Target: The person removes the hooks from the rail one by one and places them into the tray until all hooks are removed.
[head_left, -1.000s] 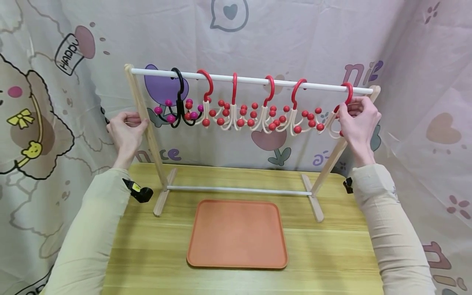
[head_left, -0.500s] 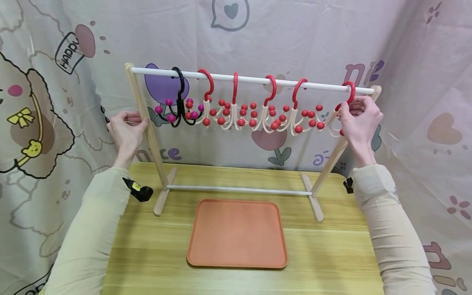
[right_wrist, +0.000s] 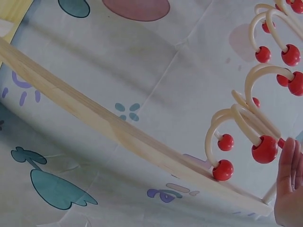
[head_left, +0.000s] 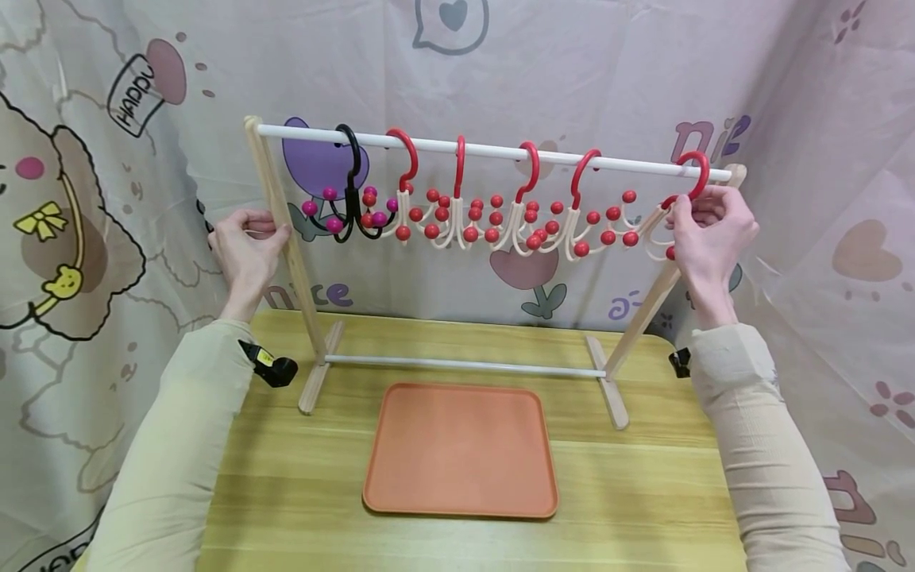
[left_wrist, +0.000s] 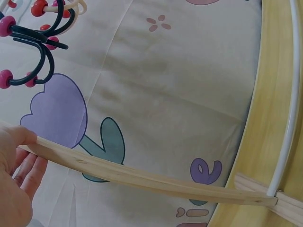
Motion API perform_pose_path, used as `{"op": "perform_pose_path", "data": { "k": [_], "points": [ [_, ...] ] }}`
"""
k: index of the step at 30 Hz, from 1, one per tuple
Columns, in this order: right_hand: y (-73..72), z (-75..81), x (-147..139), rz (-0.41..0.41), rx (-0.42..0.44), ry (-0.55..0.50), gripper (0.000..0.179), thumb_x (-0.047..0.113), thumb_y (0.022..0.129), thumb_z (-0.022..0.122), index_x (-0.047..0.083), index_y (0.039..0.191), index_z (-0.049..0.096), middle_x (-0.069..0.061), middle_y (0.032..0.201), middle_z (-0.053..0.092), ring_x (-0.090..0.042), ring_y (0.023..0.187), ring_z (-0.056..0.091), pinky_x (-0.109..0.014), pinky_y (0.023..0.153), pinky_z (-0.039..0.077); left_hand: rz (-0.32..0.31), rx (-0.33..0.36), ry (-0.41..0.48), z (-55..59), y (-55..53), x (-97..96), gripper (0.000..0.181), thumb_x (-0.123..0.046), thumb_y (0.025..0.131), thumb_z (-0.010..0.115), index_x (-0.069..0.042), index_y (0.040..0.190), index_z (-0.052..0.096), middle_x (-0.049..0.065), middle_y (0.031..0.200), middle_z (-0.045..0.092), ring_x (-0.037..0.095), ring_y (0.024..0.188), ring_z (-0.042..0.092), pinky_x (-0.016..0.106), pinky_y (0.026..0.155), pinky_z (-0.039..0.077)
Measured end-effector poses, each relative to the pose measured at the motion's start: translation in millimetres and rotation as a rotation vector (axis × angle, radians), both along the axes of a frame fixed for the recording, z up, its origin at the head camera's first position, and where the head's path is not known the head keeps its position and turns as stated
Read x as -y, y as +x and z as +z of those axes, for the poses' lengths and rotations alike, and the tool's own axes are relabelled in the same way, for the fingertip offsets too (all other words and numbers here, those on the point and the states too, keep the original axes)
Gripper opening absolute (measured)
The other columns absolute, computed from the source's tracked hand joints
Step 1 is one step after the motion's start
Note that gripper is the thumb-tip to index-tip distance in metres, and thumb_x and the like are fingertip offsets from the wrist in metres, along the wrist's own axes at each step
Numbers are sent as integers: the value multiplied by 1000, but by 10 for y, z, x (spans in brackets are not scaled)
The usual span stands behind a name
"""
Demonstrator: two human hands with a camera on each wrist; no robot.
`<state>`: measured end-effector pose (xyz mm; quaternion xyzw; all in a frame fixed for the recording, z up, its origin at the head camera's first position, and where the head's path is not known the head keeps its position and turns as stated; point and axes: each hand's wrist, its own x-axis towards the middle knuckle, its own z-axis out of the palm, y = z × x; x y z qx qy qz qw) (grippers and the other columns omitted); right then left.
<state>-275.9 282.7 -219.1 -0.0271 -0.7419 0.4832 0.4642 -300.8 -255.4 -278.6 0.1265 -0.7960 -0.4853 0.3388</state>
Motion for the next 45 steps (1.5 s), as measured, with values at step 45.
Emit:
{"op": "perform_pose_path", "data": {
  "k": [45],
  "points": [
    [318, 132, -20, 301, -268, -356, 10, -2, 84, 70, 3, 92, 72, -5, 74, 69, -12, 57, 66, -18, 61, 56, -18, -27, -18, 20, 23, -7, 20, -21, 85, 75, -12, 102, 72, -42, 59, 46, 18, 133, 51, 32, 110, 25]
  ]
}}
